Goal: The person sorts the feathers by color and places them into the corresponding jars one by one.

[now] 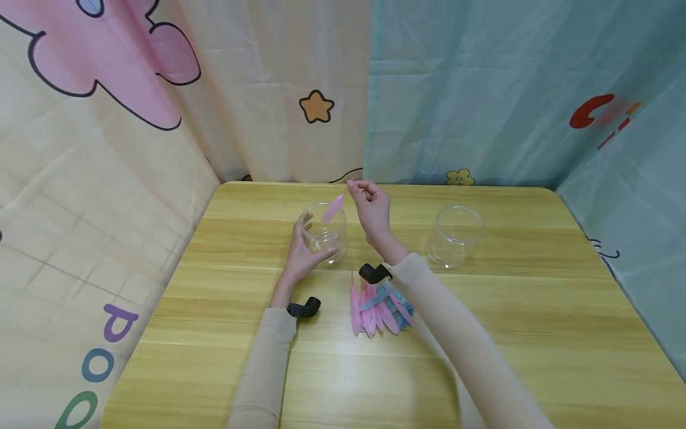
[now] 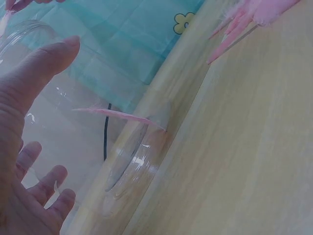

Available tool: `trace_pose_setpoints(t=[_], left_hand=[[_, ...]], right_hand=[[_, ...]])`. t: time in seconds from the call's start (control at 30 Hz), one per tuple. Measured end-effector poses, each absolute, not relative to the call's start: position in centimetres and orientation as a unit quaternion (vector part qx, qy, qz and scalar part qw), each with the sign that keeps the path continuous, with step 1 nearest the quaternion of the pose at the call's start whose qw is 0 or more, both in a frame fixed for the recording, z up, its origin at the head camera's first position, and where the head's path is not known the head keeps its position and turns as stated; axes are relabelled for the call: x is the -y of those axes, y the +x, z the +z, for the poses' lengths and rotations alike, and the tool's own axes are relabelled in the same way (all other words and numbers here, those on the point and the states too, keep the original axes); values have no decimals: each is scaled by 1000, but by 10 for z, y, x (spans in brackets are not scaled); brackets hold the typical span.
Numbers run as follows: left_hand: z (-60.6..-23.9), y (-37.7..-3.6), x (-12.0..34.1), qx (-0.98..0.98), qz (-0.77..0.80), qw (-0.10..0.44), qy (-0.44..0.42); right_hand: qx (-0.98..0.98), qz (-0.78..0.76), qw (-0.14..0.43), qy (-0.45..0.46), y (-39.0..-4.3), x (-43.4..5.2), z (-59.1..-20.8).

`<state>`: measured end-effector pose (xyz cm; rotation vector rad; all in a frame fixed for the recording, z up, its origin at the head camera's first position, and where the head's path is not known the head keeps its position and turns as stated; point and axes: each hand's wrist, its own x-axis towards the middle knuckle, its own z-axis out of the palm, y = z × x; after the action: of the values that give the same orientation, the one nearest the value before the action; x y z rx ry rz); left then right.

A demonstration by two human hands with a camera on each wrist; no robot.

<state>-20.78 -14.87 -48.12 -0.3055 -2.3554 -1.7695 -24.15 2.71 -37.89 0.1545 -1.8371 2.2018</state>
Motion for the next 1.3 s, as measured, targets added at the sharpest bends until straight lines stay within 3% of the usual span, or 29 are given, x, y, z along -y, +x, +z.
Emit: trace_pose_setpoints(t=[0.3,0.7,1.07,1.3], left_hand=[[-480,-207,149,799,-585,91,-105],[-477,-207,149,799,-585,91,-105],[-478,-207,148,808,-574,87,-98],[-478,-207,148,807,-575,88,-96]], right_hand=[[744,666,44,32,-240,-36,-397],[782,622,-24,30,-235,-79,-409],[871,408,-219,165,-218,-120,-424],[885,319,-270,205,-213,-128,-431]])
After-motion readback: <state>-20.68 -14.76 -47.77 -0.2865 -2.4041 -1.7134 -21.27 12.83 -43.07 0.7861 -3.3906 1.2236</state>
